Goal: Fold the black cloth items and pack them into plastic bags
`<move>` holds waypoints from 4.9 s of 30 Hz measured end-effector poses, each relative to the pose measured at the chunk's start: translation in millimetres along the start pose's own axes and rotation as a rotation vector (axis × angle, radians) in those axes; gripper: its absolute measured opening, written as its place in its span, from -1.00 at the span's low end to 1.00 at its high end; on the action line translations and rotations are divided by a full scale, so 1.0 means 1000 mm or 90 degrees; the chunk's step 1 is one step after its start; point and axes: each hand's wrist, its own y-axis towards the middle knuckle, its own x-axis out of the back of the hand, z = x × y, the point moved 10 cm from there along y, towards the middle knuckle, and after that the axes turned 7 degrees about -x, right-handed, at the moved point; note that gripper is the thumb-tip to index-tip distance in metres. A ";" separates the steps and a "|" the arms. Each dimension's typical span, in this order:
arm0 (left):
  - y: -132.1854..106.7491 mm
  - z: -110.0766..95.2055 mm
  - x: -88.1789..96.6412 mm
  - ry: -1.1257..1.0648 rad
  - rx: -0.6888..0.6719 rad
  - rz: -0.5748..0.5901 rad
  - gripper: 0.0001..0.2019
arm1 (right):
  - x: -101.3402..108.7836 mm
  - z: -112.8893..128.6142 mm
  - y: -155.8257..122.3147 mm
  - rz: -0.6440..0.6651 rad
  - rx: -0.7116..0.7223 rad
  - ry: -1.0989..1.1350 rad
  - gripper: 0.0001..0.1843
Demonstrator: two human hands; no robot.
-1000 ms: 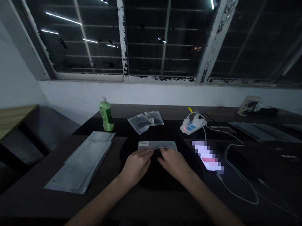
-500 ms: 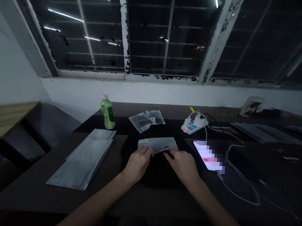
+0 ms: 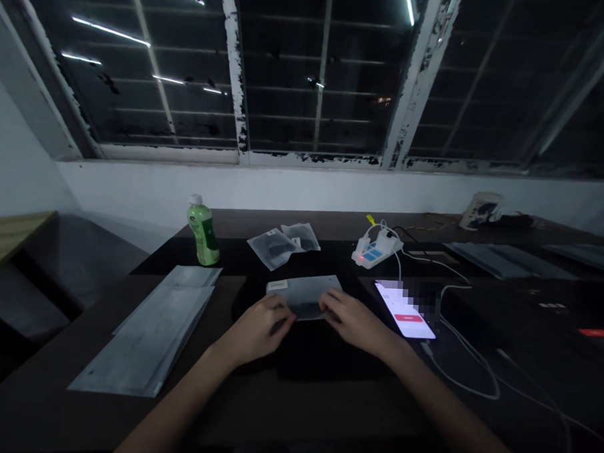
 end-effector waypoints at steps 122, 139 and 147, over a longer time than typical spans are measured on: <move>-0.100 0.020 0.018 -0.177 0.339 0.233 -0.78 | -0.036 -0.090 0.035 0.002 -0.208 0.247 -0.70; -0.011 0.126 0.023 0.196 0.309 0.058 -0.85 | -0.011 -0.100 0.070 -0.110 -0.205 -0.020 -0.85; -0.015 0.093 0.072 0.170 0.260 -0.088 -0.84 | 0.042 -0.069 0.039 -0.195 -0.158 -0.033 -0.88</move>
